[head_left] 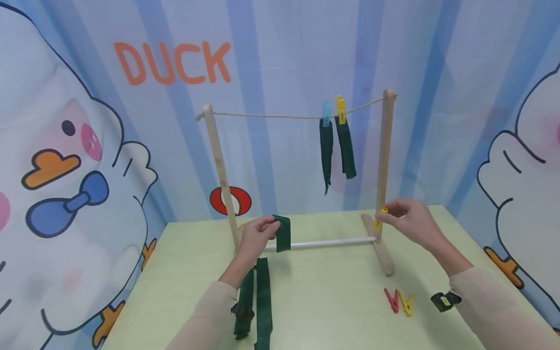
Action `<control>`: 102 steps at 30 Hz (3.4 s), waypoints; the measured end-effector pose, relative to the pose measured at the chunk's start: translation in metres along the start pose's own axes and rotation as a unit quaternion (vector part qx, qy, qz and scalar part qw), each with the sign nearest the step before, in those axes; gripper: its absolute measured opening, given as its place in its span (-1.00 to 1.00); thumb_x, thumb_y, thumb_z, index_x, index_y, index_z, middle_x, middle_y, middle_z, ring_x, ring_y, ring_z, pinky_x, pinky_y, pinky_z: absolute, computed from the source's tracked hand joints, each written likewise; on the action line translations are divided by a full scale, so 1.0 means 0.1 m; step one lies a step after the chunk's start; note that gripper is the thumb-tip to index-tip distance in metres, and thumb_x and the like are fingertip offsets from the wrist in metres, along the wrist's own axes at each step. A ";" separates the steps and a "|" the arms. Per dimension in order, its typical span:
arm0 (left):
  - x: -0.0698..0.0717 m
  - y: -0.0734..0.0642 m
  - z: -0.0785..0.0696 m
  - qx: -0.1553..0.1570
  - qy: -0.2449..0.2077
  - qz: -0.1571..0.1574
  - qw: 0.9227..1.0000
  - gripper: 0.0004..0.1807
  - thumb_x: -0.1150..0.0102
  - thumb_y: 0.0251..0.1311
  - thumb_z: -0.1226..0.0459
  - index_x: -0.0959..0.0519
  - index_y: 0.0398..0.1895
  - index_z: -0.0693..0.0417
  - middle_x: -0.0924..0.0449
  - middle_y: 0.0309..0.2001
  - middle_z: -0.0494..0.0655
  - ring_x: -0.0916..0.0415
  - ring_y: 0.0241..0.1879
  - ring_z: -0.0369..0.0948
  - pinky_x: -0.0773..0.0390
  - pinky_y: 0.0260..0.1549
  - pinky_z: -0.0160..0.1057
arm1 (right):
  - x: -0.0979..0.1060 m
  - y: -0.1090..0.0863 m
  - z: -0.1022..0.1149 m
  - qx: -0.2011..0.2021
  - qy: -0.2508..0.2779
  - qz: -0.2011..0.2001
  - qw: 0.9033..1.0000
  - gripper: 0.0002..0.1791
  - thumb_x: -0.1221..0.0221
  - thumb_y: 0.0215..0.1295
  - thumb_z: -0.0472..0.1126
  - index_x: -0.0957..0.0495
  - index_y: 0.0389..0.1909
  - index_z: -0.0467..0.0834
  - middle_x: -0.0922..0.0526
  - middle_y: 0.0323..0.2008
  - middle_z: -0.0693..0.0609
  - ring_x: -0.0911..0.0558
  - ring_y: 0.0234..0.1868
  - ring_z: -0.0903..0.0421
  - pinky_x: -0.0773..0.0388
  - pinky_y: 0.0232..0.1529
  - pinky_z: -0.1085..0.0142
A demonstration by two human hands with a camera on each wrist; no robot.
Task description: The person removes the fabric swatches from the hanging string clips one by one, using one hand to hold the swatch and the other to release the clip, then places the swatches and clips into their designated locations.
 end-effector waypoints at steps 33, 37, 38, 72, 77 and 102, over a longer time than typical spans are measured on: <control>-0.16 -0.62 0.90 0.102 -0.005 0.051 0.993 -0.66 -0.19 0.35 0.38 -0.52 0.11 0.42 -0.69 -0.24 0.03 -0.63 -0.37 -0.23 -0.68 -0.30 -0.21 | -0.56 -0.62 -0.85 -0.051 -0.067 0.130 0.988 -0.64 -0.15 0.45 -0.11 -0.70 -0.07 -0.35 -0.66 -0.52 0.10 -0.29 -0.67 0.18 -0.25 -0.63 0.31; -0.17 -0.64 0.94 0.116 0.011 0.050 0.992 -0.70 -0.19 0.32 0.42 -0.54 0.05 0.43 -0.70 -0.22 0.08 -0.63 -0.39 -0.21 -0.69 -0.33 -0.21 | -0.58 -0.71 -0.98 -0.088 -0.070 0.155 0.982 -0.69 -0.16 0.42 -0.14 -0.74 -0.22 -0.31 -0.64 -0.58 0.06 -0.46 -0.65 0.13 -0.37 -0.61 0.27; -0.17 -0.65 0.95 0.120 0.019 0.050 0.991 -0.71 -0.19 0.31 0.43 -0.55 0.04 0.43 -0.69 -0.22 0.07 -0.62 -0.41 -0.21 -0.69 -0.34 -0.20 | -0.58 -0.73 -1.01 -0.097 -0.068 0.160 0.980 -0.70 -0.16 0.42 -0.15 -0.74 -0.28 -0.29 -0.62 -0.60 0.04 -0.49 -0.66 0.12 -0.41 -0.61 0.26; -0.26 -0.73 0.80 0.014 0.394 0.043 0.918 -0.69 -0.41 0.10 0.34 -0.52 -0.12 0.16 -0.44 -0.52 -0.12 -0.36 -0.59 -0.21 -0.34 -0.68 -0.26 | -0.62 -0.97 -1.41 -0.180 -0.074 0.198 0.961 -0.74 -0.21 0.36 -0.11 -0.69 -0.42 -0.20 -0.55 -0.70 0.03 -0.49 -0.69 0.15 -0.49 -0.60 0.27; -0.31 -0.75 0.80 0.004 0.391 0.053 0.919 -0.50 -0.32 0.14 0.40 -0.52 0.20 0.10 -0.33 -0.64 -0.17 -0.28 -0.69 -0.24 -0.25 -0.75 -0.27 | -0.61 -0.99 -1.43 -0.182 -0.080 0.198 0.960 -0.73 -0.21 0.36 -0.10 -0.68 -0.43 -0.20 -0.55 -0.70 0.03 -0.48 -0.69 0.15 -0.47 -0.60 0.27; -0.34 -0.74 0.89 0.031 0.394 0.089 0.914 -0.62 -0.30 0.23 0.31 -0.63 0.11 0.21 -0.36 -0.62 -0.15 -0.23 -0.75 -0.28 -0.26 -0.77 -0.30 | -0.65 -1.08 -1.49 -0.193 -0.097 0.234 0.948 -0.61 -0.23 0.34 -0.05 -0.56 -0.65 -0.15 -0.46 -0.74 0.08 -0.35 -0.69 0.21 -0.34 -0.60 0.35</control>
Point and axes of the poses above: each hand's wrist, its own y-axis towards the middle knuckle, its own x-axis out of the back of the hand, z = x × y, the point moved 10 cm from there along y, towards the middle knuckle
